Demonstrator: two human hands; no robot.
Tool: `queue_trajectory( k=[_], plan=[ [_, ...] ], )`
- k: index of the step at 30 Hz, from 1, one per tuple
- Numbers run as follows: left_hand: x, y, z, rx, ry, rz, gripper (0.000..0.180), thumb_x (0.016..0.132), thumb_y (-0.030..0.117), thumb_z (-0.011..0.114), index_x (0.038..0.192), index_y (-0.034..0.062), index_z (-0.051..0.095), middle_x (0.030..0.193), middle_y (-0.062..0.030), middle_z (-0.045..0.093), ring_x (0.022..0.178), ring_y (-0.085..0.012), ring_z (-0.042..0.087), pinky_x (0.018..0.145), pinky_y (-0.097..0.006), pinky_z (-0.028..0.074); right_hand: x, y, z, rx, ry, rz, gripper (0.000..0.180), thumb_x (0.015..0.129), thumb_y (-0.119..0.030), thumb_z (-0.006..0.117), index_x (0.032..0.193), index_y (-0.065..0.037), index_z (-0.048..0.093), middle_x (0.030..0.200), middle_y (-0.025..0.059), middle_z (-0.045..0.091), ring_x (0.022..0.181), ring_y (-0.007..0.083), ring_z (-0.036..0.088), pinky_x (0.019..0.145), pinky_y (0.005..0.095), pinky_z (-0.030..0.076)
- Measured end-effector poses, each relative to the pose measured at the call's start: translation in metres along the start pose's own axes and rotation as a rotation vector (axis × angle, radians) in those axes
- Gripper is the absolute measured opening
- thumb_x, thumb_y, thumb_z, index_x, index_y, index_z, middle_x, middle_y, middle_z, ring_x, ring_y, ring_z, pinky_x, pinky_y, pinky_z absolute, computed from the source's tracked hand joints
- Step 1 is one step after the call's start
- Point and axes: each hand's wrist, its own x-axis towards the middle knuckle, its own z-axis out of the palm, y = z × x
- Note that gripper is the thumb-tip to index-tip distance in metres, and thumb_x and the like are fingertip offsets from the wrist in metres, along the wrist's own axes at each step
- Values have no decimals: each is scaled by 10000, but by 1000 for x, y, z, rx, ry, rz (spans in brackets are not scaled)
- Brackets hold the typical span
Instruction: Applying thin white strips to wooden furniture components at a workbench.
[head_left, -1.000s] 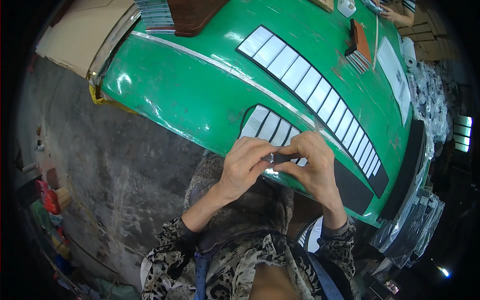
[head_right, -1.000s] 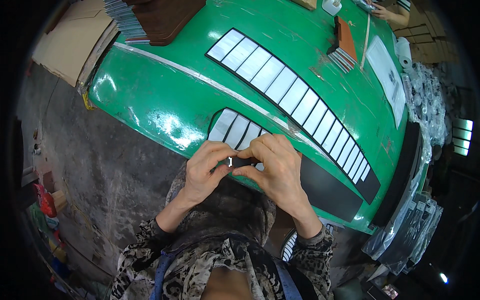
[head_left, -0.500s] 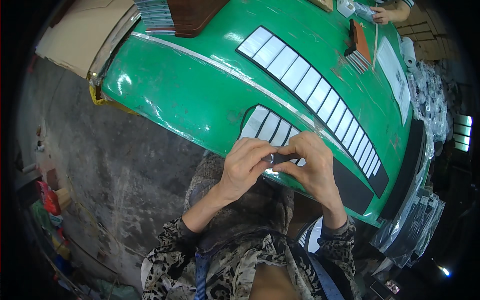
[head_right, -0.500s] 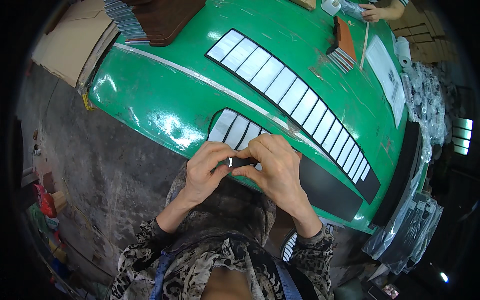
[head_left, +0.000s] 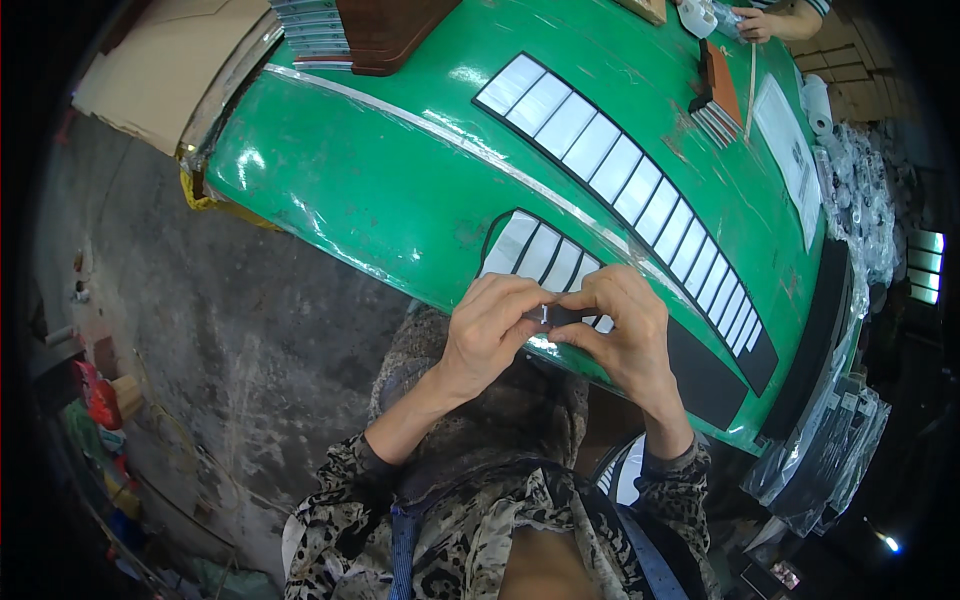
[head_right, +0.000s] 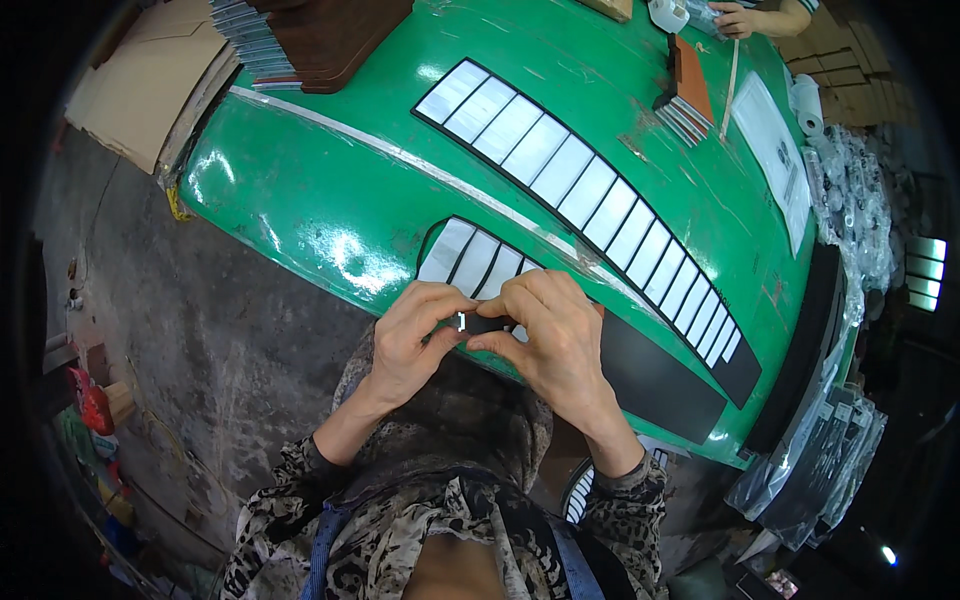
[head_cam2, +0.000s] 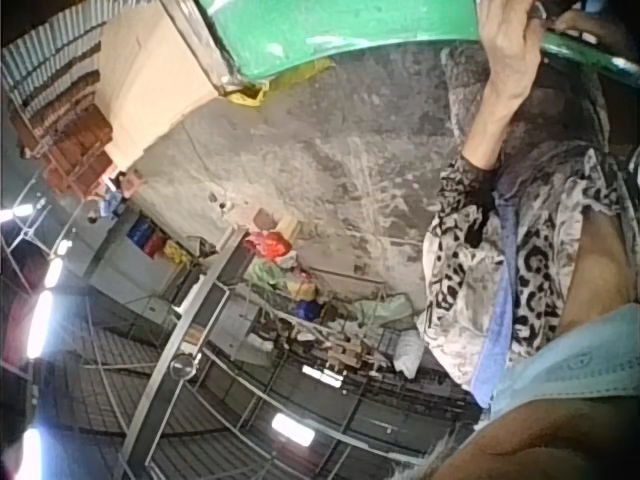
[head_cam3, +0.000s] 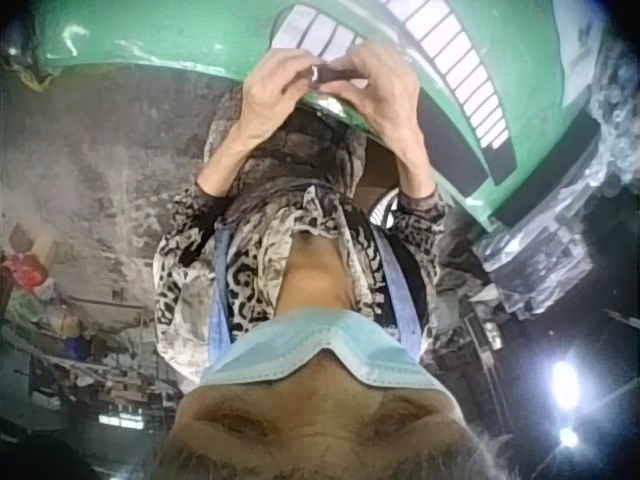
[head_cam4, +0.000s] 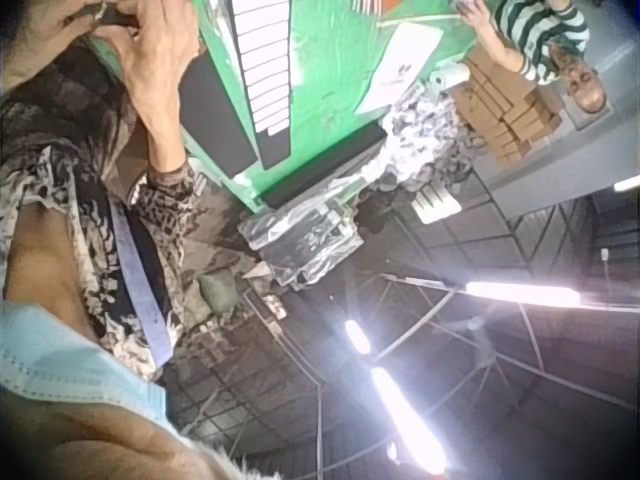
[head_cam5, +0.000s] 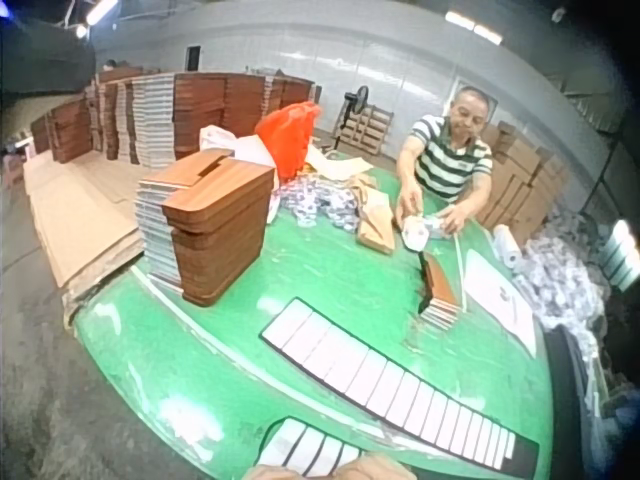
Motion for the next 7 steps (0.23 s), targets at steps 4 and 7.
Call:
queue_trajectory(
  k=[4,7],
  plan=[
    [-1,-1,0,3,-1,9,345,639,-93,649,966,19,633,936,-91,622,861,-266,594,706,-341,486,-1,0,1,9,8,8,308,565,-212,793,800,-78,644,739,21,557,721,209,526,648,335,398],
    [0,0,0,13,-2,4,340,648,-85,650,971,22,634,940,-91,624,870,-266,594,710,-343,488,-1,0,1,11,-20,33,304,569,-210,794,807,-85,651,744,20,559,728,209,530,661,337,399]
  ],
)
